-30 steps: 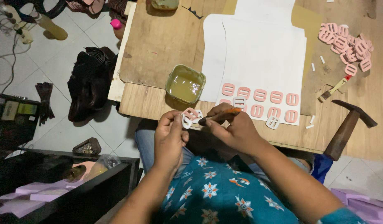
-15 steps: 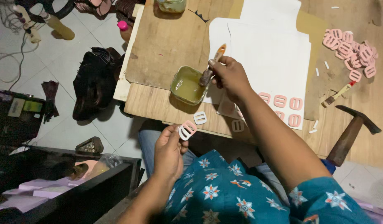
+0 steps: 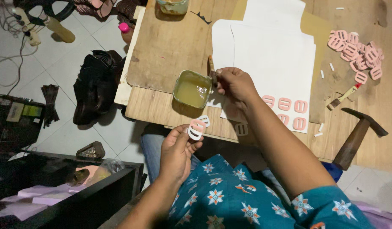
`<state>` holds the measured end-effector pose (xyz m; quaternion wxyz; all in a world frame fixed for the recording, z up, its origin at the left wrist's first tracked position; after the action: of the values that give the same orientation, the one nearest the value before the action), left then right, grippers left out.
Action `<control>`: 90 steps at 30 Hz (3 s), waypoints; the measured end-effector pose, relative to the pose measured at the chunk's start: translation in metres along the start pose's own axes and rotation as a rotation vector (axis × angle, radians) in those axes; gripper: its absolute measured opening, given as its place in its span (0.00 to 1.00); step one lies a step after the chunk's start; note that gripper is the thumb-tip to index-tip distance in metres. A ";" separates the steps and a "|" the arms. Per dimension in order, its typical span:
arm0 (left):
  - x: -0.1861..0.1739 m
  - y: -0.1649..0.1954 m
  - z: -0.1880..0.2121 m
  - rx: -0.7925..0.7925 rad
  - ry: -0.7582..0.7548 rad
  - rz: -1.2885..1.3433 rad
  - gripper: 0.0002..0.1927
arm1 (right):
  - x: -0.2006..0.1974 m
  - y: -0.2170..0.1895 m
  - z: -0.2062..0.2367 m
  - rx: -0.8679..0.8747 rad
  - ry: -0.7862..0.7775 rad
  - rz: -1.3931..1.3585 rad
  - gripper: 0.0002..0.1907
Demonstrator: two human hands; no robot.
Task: The person sits at a workbench and assembles small pink and white plastic buckle components one at a time, applying glue with a brush from a container and pressing the parts together. The finished pieces are placed in rows on a sheet of paper on the bench.
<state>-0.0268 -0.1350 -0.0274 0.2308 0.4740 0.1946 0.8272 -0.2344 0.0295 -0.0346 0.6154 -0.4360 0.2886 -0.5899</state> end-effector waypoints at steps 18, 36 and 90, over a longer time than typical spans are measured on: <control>0.012 -0.003 0.001 -0.023 -0.032 0.027 0.11 | 0.005 -0.023 0.010 -0.101 0.074 0.143 0.11; 0.000 -0.007 0.004 -0.042 -0.034 0.011 0.12 | -0.005 -0.047 -0.019 -0.146 0.203 0.306 0.07; 0.083 -0.042 0.020 -0.088 -0.125 -0.167 0.13 | -0.018 -0.032 0.215 -0.809 -0.011 0.489 0.12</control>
<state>-0.0378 -0.0519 0.0166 0.3310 0.4961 0.1820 0.7818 -0.0653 0.0918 0.0878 0.5185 -0.5630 0.5862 -0.2659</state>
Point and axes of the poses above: each hand's wrist, its own z-axis away from the middle knuckle, its own x-axis out of the palm, y = z × x, the point moved 10 cm from there along -z, towards the middle knuckle, and after that the axes turned 9 degrees about z, right-handed, at the moved point
